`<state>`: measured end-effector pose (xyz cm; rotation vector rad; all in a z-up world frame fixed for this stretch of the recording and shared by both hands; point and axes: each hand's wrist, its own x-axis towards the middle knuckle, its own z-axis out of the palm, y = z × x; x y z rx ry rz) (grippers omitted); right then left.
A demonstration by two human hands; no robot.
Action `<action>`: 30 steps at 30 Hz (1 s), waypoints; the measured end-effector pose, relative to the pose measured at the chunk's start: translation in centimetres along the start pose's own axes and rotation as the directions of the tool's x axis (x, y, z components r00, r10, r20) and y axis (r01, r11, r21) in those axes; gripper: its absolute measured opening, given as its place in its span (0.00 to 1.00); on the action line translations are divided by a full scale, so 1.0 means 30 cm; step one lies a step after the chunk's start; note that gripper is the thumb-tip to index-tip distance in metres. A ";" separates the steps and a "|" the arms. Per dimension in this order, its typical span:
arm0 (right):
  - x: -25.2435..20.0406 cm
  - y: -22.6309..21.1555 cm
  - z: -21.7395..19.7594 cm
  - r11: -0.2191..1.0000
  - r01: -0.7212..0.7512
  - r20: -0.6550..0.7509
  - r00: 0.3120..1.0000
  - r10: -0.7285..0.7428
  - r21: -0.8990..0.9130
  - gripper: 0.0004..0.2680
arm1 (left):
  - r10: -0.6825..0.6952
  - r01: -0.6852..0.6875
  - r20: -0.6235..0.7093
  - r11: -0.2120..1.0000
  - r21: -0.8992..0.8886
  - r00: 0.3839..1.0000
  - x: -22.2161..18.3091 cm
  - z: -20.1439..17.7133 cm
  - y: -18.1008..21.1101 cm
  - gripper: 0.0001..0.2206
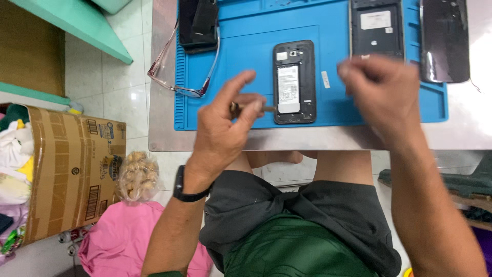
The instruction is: The person uses a screwdriver to remove screws from the back of a disassembled smartphone placed on a blue mat. They manipulate the phone's internal components and battery area while other phone parts and tools are visible on the table.
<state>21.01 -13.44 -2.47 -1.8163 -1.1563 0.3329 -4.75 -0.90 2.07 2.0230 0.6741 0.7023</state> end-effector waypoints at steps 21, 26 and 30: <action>-0.120 0.077 0.012 0.976 0.202 -0.102 0.976 -0.194 0.076 0.04 | 0.046 -0.074 0.162 0.981 0.177 0.986 0.048 0.138 0.053 0.17; -0.121 0.071 0.011 0.976 0.201 -0.104 0.976 -0.191 0.087 0.04 | 0.091 -0.127 0.224 0.980 0.155 0.970 0.064 0.133 0.060 0.17; -0.122 0.075 0.012 0.979 0.191 -0.102 0.978 -0.183 0.076 0.05 | 0.102 -0.149 0.252 0.974 0.172 0.962 0.073 0.134 0.063 0.17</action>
